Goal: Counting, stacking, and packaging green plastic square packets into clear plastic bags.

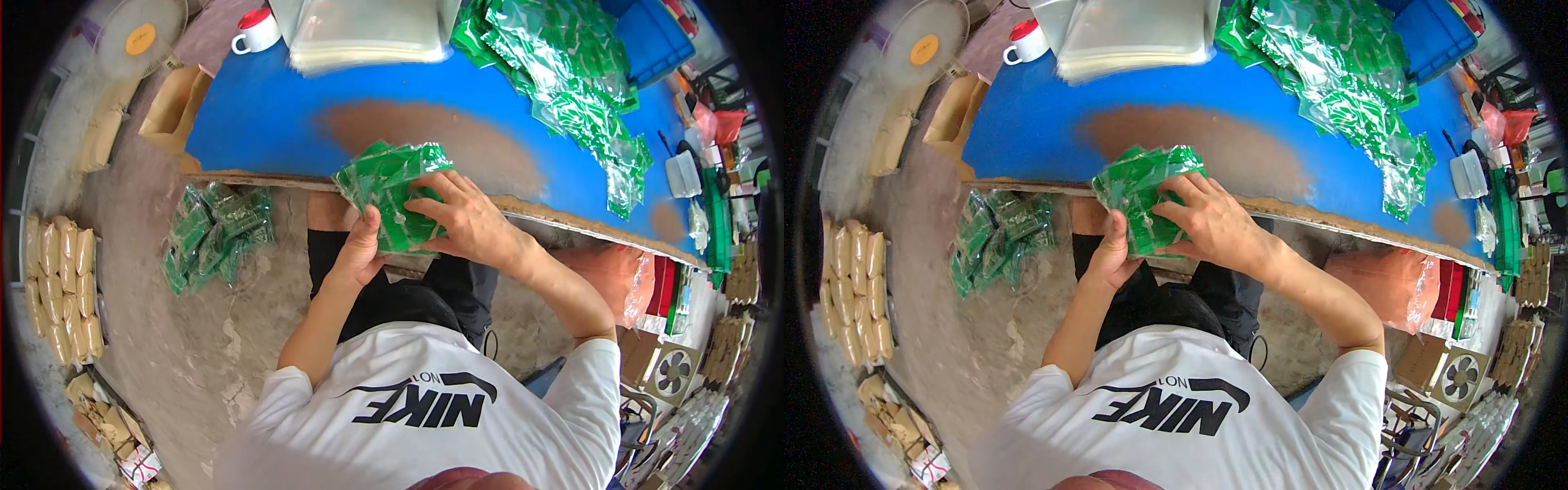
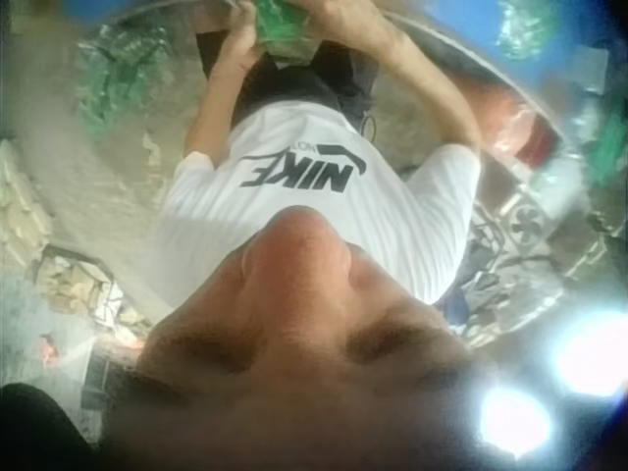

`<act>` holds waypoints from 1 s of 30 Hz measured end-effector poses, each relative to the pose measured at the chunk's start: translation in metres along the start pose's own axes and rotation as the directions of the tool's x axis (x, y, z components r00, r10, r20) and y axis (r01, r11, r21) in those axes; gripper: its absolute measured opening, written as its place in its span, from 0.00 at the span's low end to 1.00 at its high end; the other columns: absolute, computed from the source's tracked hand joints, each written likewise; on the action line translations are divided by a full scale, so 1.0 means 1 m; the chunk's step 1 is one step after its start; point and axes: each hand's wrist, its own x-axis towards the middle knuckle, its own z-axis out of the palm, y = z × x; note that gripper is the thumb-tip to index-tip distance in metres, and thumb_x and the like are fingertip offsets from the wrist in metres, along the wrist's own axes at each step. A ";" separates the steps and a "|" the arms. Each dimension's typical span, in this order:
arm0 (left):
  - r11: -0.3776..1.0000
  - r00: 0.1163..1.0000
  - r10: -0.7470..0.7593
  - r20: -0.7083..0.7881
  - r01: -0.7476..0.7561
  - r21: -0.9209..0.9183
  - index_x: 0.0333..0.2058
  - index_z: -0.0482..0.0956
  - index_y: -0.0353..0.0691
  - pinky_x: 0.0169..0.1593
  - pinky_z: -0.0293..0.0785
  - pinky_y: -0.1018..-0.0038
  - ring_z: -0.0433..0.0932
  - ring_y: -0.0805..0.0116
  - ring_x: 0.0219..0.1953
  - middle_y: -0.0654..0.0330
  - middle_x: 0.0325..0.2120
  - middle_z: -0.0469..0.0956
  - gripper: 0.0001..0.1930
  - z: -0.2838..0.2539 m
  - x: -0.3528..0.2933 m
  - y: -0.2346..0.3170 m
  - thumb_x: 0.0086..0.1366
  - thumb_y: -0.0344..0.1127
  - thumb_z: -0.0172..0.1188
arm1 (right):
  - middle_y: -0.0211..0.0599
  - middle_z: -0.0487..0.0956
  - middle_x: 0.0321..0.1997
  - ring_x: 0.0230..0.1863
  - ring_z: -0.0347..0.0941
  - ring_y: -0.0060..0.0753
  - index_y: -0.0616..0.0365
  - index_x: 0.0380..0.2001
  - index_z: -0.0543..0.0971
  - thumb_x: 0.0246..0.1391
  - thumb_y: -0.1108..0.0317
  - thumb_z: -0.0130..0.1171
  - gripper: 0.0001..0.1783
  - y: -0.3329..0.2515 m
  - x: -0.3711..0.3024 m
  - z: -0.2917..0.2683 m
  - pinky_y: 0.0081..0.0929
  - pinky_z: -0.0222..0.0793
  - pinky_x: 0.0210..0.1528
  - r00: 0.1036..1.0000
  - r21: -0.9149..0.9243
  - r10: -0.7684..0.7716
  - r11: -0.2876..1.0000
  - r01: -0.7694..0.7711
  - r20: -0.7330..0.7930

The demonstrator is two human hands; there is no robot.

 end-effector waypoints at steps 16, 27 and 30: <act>0.999 0.988 -0.047 -0.144 0.046 -0.011 0.59 0.67 0.40 0.57 0.74 0.64 0.75 0.63 0.55 0.59 0.52 0.75 0.30 0.007 0.006 0.006 0.60 0.33 0.68 | 0.34 0.81 0.26 0.23 0.73 0.25 0.60 0.39 0.82 0.65 0.63 0.56 0.12 0.027 0.032 -0.062 0.22 0.69 0.27 0.811 0.525 0.519 0.785 -0.329 -0.268; 0.997 0.982 0.000 -0.190 -0.014 -0.075 0.57 0.69 0.39 0.55 0.76 0.64 0.77 0.64 0.52 0.59 0.49 0.76 0.29 -0.002 0.019 0.006 0.57 0.28 0.67 | 0.45 0.78 0.28 0.29 0.74 0.40 0.67 0.43 0.79 0.52 0.45 0.67 0.32 0.161 -0.015 -0.020 0.38 0.71 0.34 0.401 0.123 0.679 0.585 -0.802 -0.615; 0.998 0.977 0.042 -0.210 -0.048 -0.027 0.57 0.70 0.39 0.56 0.73 0.67 0.77 0.67 0.50 0.60 0.48 0.77 0.28 0.003 0.016 0.008 0.57 0.29 0.69 | 0.40 0.80 0.27 0.28 0.72 0.27 0.70 0.34 0.81 0.53 0.43 0.67 0.32 0.048 0.021 -0.023 0.30 0.70 0.31 0.656 0.622 0.754 0.524 -0.582 -0.022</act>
